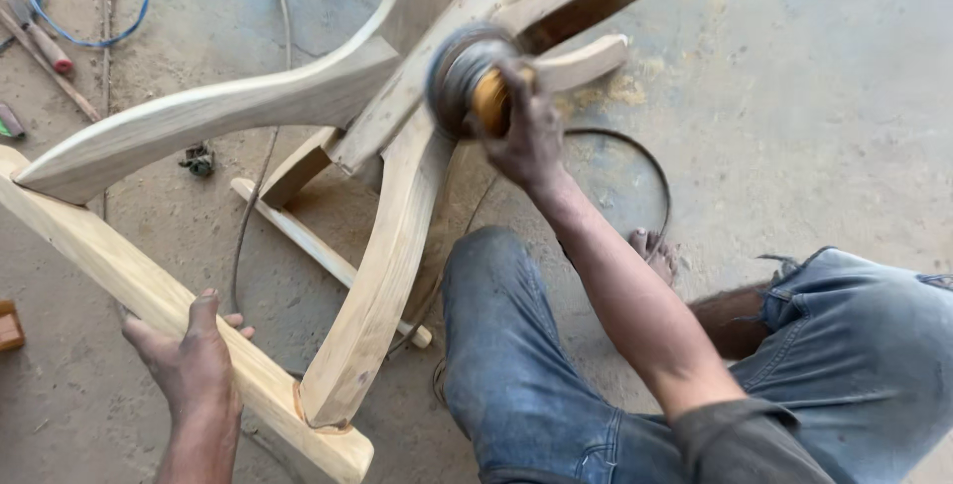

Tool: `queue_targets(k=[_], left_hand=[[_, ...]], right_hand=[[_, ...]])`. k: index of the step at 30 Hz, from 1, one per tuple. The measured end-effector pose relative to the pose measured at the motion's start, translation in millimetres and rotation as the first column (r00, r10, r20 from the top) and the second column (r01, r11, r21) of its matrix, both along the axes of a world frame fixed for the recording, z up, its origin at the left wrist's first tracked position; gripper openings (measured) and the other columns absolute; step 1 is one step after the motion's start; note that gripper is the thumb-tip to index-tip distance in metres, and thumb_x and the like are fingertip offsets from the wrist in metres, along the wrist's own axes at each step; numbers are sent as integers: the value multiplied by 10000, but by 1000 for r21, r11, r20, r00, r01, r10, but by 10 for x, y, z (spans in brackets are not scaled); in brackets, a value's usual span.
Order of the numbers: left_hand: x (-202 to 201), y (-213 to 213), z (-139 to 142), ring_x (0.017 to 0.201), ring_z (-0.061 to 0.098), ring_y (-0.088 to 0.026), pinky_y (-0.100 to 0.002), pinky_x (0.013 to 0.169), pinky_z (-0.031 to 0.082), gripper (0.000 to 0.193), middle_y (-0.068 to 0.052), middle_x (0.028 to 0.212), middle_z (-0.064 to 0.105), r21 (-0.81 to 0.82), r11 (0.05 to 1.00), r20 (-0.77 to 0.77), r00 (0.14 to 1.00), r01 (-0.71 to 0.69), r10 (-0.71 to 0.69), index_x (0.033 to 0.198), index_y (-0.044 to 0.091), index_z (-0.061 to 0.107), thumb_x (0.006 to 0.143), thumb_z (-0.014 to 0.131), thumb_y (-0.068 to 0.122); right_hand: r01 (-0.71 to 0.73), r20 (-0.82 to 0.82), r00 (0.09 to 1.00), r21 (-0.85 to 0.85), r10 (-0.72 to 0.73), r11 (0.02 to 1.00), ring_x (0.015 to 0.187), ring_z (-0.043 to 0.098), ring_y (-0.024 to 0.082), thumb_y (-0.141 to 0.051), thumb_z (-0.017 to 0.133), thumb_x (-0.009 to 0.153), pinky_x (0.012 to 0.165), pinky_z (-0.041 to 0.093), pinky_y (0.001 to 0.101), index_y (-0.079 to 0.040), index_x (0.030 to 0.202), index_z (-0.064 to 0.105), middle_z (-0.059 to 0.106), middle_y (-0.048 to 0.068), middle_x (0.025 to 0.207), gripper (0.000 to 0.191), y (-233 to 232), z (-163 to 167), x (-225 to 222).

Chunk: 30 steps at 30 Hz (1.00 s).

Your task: The person sits on the floor of a workshop and sands a wooden chair frame using a power orbital sander. They hold the frame steady with one hand while moving the sander along the legs, stretchers and curved armrests, repositioning the chair to reach different surfaces.

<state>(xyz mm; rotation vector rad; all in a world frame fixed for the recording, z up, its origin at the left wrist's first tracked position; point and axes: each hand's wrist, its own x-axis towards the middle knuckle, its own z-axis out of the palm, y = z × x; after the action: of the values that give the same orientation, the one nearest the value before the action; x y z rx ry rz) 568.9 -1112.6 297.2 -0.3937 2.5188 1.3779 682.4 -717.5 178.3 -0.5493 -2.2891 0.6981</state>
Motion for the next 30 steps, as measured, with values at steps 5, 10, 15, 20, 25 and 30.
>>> queue_targets(k=[5, 10, 15, 20, 25, 30], left_hand=[[27, 17, 47, 895, 682, -210, -296, 710, 648, 899, -268, 1310, 488, -4, 1000, 9, 1000, -6, 6, 1628, 18, -21, 1007, 615, 149], [30, 15, 48, 895, 687, -203, -310, 667, 633, 888, -260, 1360, 460, -14, 1000, 6, 1000, -14, 14, 1632, 25, -15, 1000, 595, 155], [37, 1, 49, 894, 694, -223, -299, 661, 645, 924, -295, 1366, 474, -38, 999, -14, 1000, -13, 13, 1641, 13, -30, 1020, 635, 176], [37, 21, 60, 881, 697, -249, -309, 658, 663, 918, -301, 1342, 498, -62, 998, -14, 1000, -26, 25, 1646, 30, -3, 1018, 650, 183], [29, 48, 82, 910, 699, -225, -311, 712, 655, 896, -266, 1284, 518, -57, 998, 17, 1000, 1, 0, 1642, 41, -64, 1040, 590, 163], [40, 32, 88, 902, 694, -214, -322, 714, 652, 873, -229, 1280, 514, -58, 998, -1, 1000, 8, -8, 1638, 48, -15, 1034, 605, 167]], right_hand=[[-287, 8, 958, -47, 288, 957, 1157, 634, 391, -304, 899, 880, 884, 623, 510, -222, 1496, 336, 510, 215, 1347, 838, 67, -55, -1], [-2, -77, 997, -76, -4, 997, 1235, 632, 356, -265, 879, 914, 958, 655, 440, -221, 1507, 336, 461, 196, 1391, 805, -36, 47, -35], [-362, 16, 931, -86, 365, 928, 1180, 623, 399, -281, 953, 776, 916, 597, 511, -231, 1461, 363, 482, 195, 1348, 906, -81, 48, 83], [-174, 163, 966, -158, 200, 972, 1152, 624, 397, -266, 924, 815, 914, 610, 513, -236, 1470, 353, 456, 209, 1352, 869, -56, 20, 232], [-148, 82, 982, -241, 172, 959, 1171, 628, 382, -240, 903, 838, 949, 617, 521, -239, 1484, 339, 467, 187, 1351, 857, -66, -17, 312], [-247, 160, 947, -199, 280, 948, 1180, 590, 438, -249, 943, 756, 964, 552, 556, -192, 1444, 397, 460, 216, 1352, 881, -60, 5, 325]])
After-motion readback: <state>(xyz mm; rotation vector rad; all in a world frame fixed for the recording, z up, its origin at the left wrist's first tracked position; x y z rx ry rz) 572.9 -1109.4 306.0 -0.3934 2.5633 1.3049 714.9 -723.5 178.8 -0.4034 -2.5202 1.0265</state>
